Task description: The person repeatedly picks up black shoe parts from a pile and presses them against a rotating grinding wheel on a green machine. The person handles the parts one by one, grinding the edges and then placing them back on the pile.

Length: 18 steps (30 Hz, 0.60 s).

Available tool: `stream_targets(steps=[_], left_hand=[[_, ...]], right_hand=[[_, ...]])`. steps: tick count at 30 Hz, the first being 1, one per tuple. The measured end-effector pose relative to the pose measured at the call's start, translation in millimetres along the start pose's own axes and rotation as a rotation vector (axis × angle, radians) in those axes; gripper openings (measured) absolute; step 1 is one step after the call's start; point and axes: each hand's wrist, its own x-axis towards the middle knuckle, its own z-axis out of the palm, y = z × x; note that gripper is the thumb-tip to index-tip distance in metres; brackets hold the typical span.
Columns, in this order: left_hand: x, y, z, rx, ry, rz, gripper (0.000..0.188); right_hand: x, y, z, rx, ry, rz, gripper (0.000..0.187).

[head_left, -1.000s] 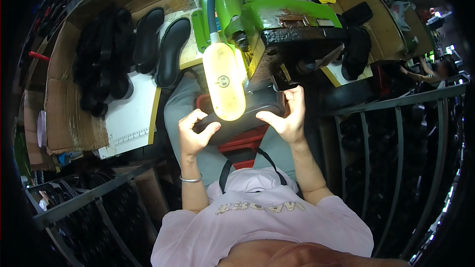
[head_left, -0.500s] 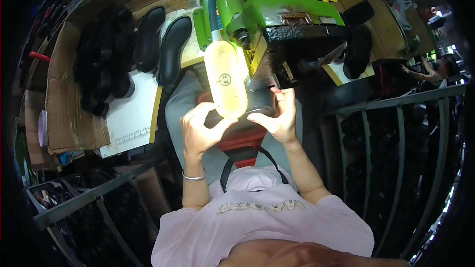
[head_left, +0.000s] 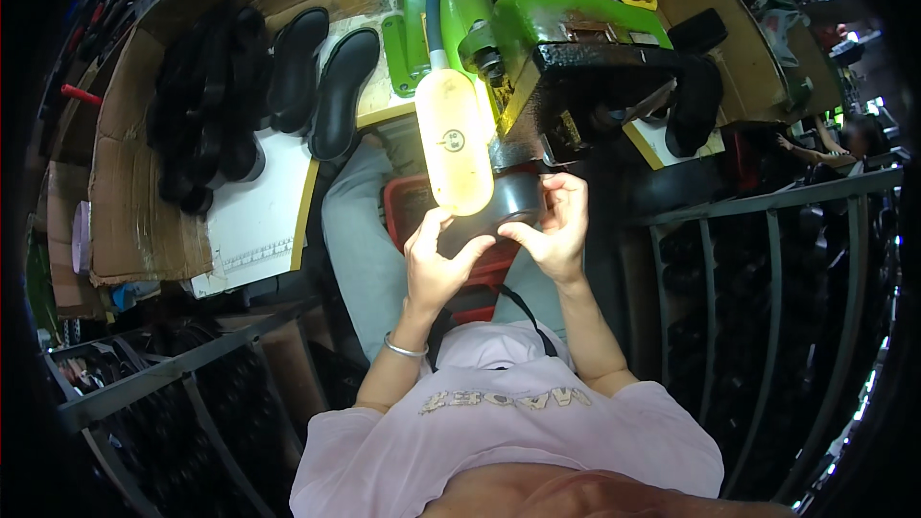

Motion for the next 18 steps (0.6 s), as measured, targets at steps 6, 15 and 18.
stream_targets(steps=[6, 15, 18], left_hand=[[-12, -24, 37, -0.394, 0.078, -0.056, 0.039], [50, -39, -40, 0.446, 0.163, 0.164, 0.056], [89, -97, -97, 1.072, 0.182, 0.223, 0.079]], right_hand=[[7, 0, -7, -0.078, -0.011, 0.023, 0.071], [23, -108, -94, -0.461, 0.070, -0.190, 0.066], [48, -107, -134, -0.458, 0.302, -0.576, 0.064]])
